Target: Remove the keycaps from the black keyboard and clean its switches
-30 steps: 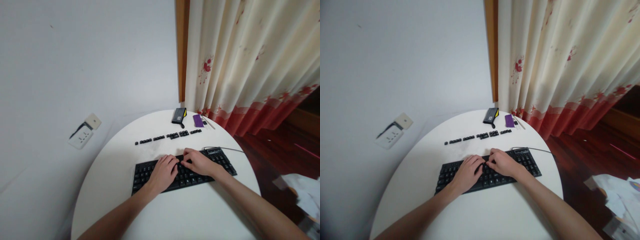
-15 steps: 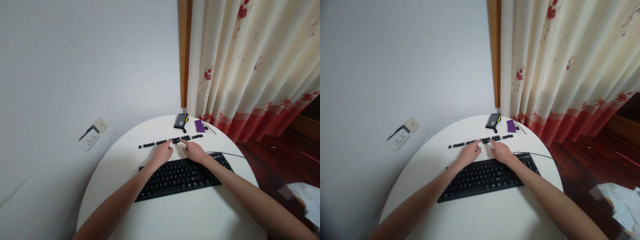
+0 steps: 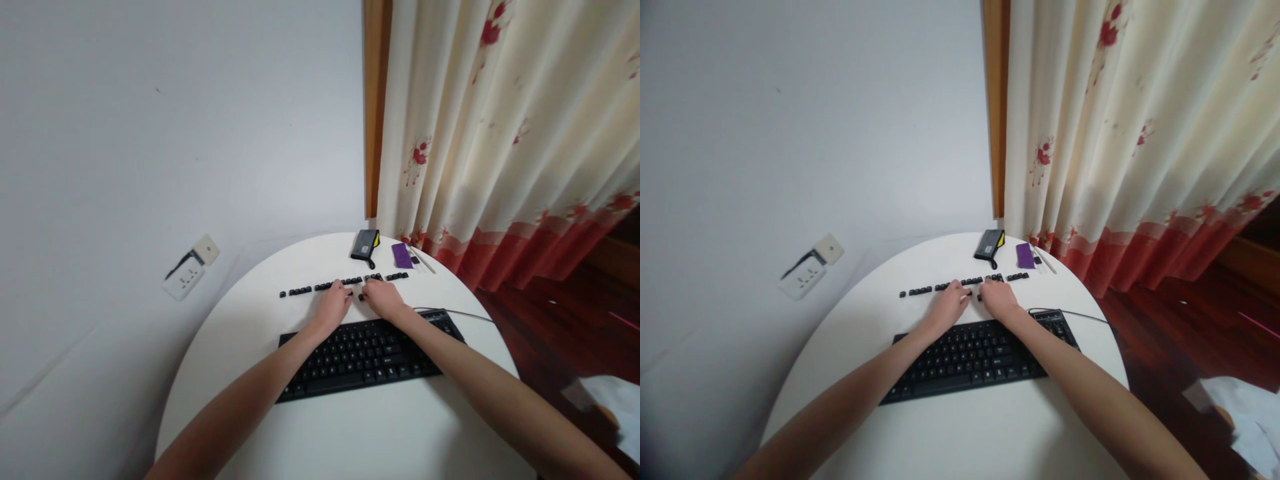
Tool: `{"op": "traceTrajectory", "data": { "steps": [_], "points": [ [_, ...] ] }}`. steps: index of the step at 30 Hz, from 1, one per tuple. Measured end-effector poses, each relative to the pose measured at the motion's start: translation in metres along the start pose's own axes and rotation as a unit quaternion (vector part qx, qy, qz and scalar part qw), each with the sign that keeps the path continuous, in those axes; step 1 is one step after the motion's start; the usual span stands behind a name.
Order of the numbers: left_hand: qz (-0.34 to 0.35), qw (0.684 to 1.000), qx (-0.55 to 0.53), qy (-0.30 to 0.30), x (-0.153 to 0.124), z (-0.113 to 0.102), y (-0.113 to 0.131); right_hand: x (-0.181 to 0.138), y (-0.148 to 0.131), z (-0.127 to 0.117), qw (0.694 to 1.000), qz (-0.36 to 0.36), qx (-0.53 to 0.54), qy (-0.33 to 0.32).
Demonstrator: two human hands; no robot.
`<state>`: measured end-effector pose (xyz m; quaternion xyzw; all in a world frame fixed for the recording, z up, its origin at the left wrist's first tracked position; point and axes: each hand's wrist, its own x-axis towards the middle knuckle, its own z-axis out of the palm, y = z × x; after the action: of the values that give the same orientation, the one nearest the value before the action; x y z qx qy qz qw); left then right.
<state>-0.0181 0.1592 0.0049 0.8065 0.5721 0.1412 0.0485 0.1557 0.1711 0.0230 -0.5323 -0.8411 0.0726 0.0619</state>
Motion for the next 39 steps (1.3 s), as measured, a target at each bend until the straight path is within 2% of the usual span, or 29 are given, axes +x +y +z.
{"op": "traceTrajectory", "data": {
  "steps": [6,9,12,14,17,24,31,39],
  "points": [
    [0.001,1.0,-0.006,-0.018,-0.003,-0.006,0.002,-0.01,0.007,0.003,0.998,-0.052,0.036,0.014],
    [-0.011,1.0,-0.009,-0.022,-0.005,-0.009,0.005,-0.015,0.013,0.006,0.997,-0.052,0.054,0.029],
    [-0.016,0.998,-0.059,-0.017,-0.014,-0.014,0.015,-0.025,0.024,0.006,0.992,-0.034,0.104,0.06],
    [-0.01,0.993,-0.117,-0.009,-0.025,-0.016,0.026,-0.036,0.032,0.005,0.979,-0.026,0.18,0.086],
    [0.033,0.983,-0.179,-0.015,-0.041,-0.015,0.043,-0.056,0.044,0.005,0.952,-0.021,0.287,0.109],
    [0.084,0.978,-0.19,0.01,-0.055,-0.006,0.056,-0.093,0.047,0.009,0.922,-0.009,0.377,0.086],
    [0.126,0.979,-0.156,0.027,-0.062,-0.004,0.059,-0.099,0.041,0.013,0.917,-0.043,0.388,0.084],
    [0.157,0.979,-0.116,0.057,-0.074,0.001,0.061,-0.102,0.038,0.012,0.941,-0.113,0.306,0.085]
  ]
}}
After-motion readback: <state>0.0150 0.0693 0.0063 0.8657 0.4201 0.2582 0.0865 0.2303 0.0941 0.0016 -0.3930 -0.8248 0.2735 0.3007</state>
